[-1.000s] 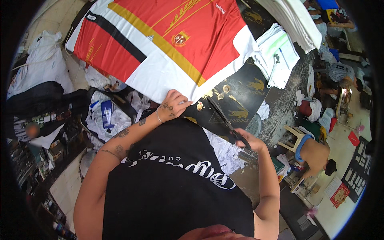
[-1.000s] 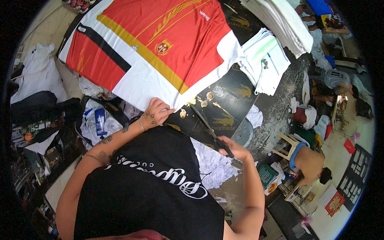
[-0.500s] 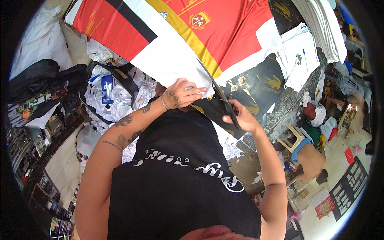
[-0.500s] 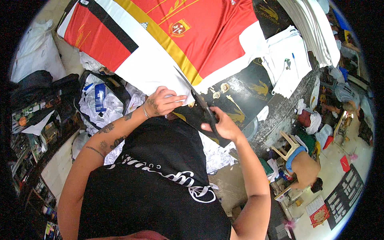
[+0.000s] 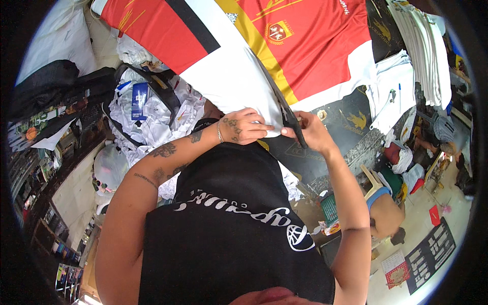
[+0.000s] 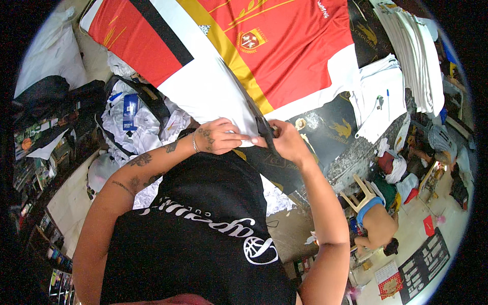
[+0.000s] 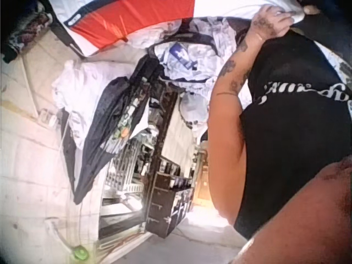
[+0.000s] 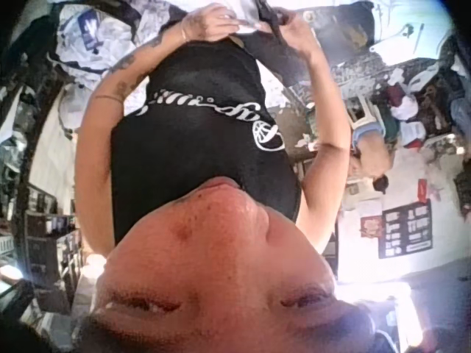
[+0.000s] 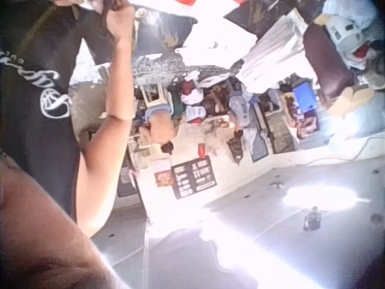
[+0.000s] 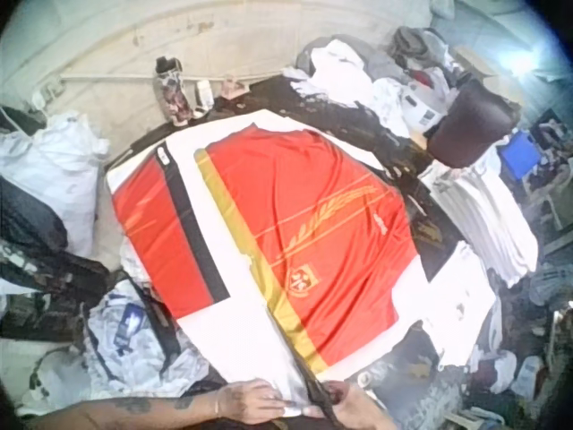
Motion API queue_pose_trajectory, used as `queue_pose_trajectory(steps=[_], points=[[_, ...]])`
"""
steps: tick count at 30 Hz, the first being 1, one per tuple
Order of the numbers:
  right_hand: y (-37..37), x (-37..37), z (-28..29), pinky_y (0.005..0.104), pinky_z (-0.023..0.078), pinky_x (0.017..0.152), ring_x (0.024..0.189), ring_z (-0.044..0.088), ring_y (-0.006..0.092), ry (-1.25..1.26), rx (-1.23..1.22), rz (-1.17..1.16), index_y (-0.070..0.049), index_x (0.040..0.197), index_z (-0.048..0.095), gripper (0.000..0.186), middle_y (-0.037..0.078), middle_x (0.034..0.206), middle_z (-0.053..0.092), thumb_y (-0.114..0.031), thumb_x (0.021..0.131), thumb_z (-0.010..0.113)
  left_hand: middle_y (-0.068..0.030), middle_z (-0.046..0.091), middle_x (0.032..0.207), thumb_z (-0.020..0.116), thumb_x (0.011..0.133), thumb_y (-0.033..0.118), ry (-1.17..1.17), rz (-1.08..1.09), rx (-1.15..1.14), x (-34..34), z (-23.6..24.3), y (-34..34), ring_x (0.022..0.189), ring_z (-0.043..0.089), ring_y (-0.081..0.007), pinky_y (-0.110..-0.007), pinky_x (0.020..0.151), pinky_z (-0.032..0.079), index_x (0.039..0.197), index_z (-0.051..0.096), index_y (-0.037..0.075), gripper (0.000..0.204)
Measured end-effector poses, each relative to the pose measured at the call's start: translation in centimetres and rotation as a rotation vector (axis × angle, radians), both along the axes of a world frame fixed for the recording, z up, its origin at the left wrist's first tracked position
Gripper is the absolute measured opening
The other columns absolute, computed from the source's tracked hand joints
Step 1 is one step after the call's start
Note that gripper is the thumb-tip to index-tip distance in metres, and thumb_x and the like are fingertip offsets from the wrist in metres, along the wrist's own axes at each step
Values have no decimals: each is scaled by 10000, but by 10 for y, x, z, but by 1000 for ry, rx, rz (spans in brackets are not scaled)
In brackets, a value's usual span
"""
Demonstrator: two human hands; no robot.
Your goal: The person repeatedly lays a red and white jersey on a table, places a white sheet of paper over it, and uses large scissors to cut the paper along the jersey's outline. The person then folds the cut paper and stacks it with other cut pieces.
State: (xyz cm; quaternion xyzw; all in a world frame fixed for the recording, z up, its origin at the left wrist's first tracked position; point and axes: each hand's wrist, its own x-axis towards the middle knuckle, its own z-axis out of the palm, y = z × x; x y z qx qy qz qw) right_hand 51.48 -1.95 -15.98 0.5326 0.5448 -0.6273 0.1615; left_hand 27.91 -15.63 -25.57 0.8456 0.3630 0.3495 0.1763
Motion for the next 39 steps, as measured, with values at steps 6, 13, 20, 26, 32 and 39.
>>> queue_pose_trajectory(steps=[6,13,20,26,32,39], points=[[26,-54,4,331,501,590,613,640,164,23,51,-60,36,1056,716,667,60,726,687,-511,752,947,38,735,1291,746,780,200,-30,-43,-66,0,-11,-6,1057,656,-155,-367,953,511,936,739,138,169],[54,-102,1,308,511,684,752,670,133,18,108,53,48,1069,718,704,33,745,656,-522,736,962,-99,741,1227,697,853,142,-104,-90,-111,-49,28,32,1080,680,-240,-385,954,521,1124,753,47,293],[80,-162,-2,289,514,720,808,651,135,84,151,24,44,1157,721,721,45,892,712,-492,742,969,-153,493,1552,722,867,350,347,493,-187,-217,29,82,1334,487,-337,-563,1137,323,1443,644,211,598],[105,-210,5,304,516,735,816,655,145,9,-24,-2,39,1161,721,750,61,896,725,-509,718,976,-102,521,1567,678,807,288,286,415,-234,-229,18,82,1337,485,-305,-573,1152,301,1426,665,237,621],[130,-262,4,315,506,700,780,647,151,57,44,58,38,1125,730,741,92,836,709,-552,732,943,-66,565,1532,646,781,269,206,331,-223,-241,16,83,1295,515,-278,-566,1167,290,1342,711,217,567],[156,-321,9,340,523,710,779,668,190,58,131,66,63,1165,718,776,99,870,725,-551,741,931,-43,635,1413,694,771,232,87,302,-181,-244,10,84,1217,559,-253,-544,1115,406,1218,739,169,454]])
